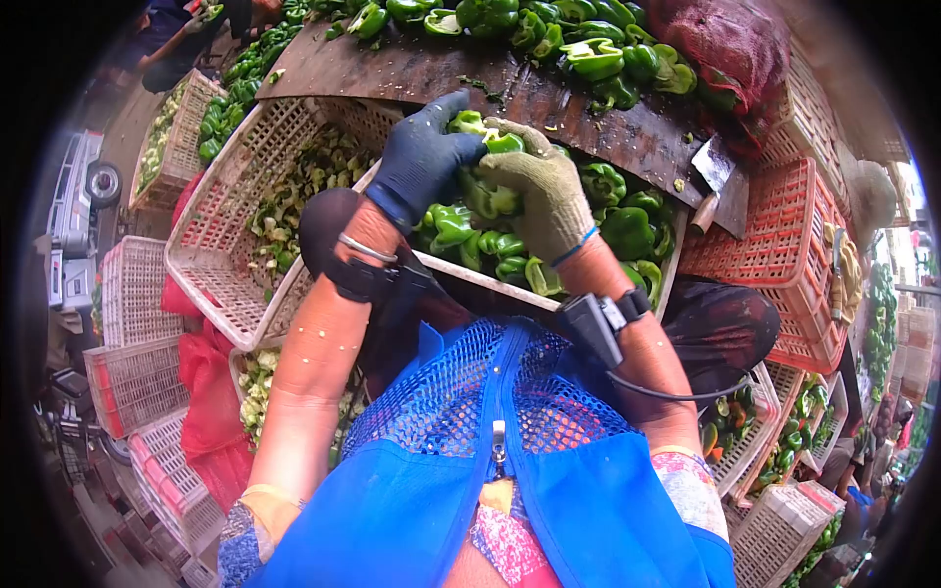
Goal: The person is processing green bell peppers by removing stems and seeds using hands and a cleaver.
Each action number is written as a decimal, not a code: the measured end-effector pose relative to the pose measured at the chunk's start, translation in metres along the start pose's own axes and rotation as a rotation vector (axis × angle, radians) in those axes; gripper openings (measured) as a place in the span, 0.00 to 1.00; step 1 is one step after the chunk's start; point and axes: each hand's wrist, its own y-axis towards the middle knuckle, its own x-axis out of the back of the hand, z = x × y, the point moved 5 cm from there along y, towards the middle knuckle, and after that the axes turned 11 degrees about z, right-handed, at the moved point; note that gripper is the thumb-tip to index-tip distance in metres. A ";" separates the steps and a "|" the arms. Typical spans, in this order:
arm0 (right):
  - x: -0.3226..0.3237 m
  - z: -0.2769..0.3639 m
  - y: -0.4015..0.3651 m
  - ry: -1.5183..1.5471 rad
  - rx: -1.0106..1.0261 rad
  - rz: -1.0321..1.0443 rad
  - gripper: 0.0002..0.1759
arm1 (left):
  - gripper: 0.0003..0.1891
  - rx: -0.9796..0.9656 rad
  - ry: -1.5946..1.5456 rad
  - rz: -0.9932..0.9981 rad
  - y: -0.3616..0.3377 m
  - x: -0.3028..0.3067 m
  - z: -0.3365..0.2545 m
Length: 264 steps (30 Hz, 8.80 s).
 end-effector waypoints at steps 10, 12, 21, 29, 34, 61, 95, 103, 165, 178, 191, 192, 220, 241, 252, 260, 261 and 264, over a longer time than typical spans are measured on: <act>-0.041 0.021 0.004 -0.892 0.216 -0.033 0.31 | 0.13 -0.086 0.466 -0.572 -0.011 0.127 0.030; -0.041 -0.002 0.010 -1.233 0.436 0.005 0.33 | 0.15 -0.086 0.421 -0.617 -0.030 0.194 0.052; -0.024 -0.098 0.041 -1.482 0.036 0.455 0.35 | 0.21 0.114 -0.402 -0.398 -0.075 0.177 0.030; -0.020 -0.027 0.036 0.280 -0.243 0.262 0.22 | 0.22 0.096 -0.710 0.010 -0.031 0.017 -0.005; 0.002 -0.006 0.019 0.000 -0.242 0.098 0.21 | 0.25 -0.057 -0.248 0.115 -0.030 0.008 -0.012; -0.040 -0.009 0.045 -0.960 0.180 -0.084 0.10 | 0.13 -0.008 -0.287 -0.261 -0.039 0.017 0.012; 0.071 0.098 0.018 -0.324 0.015 0.057 0.42 | 0.26 0.150 -0.417 0.222 0.019 -0.047 -0.020; 0.024 0.009 -0.013 -0.157 -0.263 0.151 0.34 | 0.15 -0.128 0.470 -0.038 -0.031 -0.030 -0.027; -0.014 -0.152 0.076 -1.691 -0.487 0.456 0.26 | 0.12 0.064 0.695 0.466 0.033 0.077 0.053; 0.156 0.075 0.082 -1.804 0.428 -0.409 0.25 | 0.14 0.254 0.198 0.171 0.060 0.046 -0.005; 0.227 0.082 0.144 -1.696 -0.197 -0.643 0.28 | 0.12 0.314 -0.072 0.092 0.045 0.026 0.020; 0.235 0.085 0.138 -1.591 -0.072 -0.627 0.31 | 0.13 0.291 -0.061 0.099 0.043 0.024 0.015; 0.082 -0.007 -0.014 -0.177 0.031 -0.072 0.32 | 0.16 0.035 0.629 0.276 -0.009 -0.111 -0.027; 0.052 -0.004 0.049 0.011 0.063 -0.096 0.26 | 0.13 -0.324 0.566 -0.151 -0.015 0.045 -0.029; 0.152 0.032 0.123 -2.082 0.017 -0.178 0.13 | 0.24 0.146 0.218 -0.202 0.038 0.113 0.040; 0.130 0.078 0.129 -1.194 -0.218 -0.182 0.28 | 0.18 0.091 0.178 -0.062 0.089 0.021 0.048; 0.135 0.088 0.150 -1.214 -0.121 -0.304 0.27 | 0.18 0.094 0.136 -0.046 0.092 0.018 0.053; 0.192 0.068 0.227 -1.448 0.010 -0.432 0.27 | 0.17 0.089 -0.027 -0.027 0.097 0.003 0.076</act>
